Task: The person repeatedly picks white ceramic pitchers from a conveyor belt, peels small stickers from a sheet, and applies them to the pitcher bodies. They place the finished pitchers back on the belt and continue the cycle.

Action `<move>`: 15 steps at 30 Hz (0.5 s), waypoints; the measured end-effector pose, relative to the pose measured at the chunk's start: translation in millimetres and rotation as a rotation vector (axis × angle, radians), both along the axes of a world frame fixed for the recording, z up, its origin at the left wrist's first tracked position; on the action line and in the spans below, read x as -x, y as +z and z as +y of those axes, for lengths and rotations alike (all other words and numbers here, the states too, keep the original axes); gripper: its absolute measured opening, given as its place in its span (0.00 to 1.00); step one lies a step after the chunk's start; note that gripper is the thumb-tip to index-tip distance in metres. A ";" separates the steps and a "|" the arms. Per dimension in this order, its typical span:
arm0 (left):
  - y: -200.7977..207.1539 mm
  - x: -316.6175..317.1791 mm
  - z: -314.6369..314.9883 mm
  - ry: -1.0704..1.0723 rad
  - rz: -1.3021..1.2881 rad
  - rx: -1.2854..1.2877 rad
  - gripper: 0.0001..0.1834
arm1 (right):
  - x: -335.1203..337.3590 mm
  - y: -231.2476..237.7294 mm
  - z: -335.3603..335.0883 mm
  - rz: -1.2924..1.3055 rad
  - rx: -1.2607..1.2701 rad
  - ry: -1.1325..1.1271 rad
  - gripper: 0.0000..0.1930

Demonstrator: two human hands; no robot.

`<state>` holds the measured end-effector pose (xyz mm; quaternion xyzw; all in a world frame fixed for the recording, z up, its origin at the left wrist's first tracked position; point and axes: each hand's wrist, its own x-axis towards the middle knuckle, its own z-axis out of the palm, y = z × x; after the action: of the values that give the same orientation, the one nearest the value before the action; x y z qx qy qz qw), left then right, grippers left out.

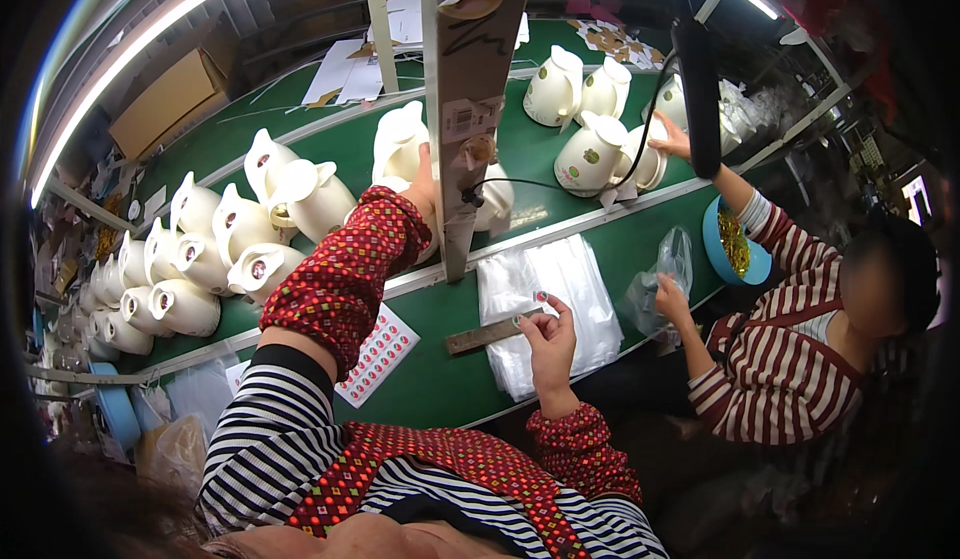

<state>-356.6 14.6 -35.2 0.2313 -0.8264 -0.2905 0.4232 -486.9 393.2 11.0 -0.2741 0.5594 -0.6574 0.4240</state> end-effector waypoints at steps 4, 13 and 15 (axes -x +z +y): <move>101.7 11.1 65.4 0.339 -0.122 0.258 0.27 | 6.7 6.4 3.4 0.006 -0.008 -0.055 0.27; 172.8 -84.4 94.3 0.678 0.037 0.318 0.39 | -12.8 21.5 2.1 -0.009 0.041 0.013 0.28; 179.4 -110.1 109.5 0.703 0.130 0.312 0.39 | -14.3 29.9 8.5 -0.006 0.038 0.018 0.28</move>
<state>-246.5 124.1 144.3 0.4144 -0.7024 -0.0129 0.5786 -472.6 401.7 40.9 -0.2853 0.5433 -0.6647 0.4262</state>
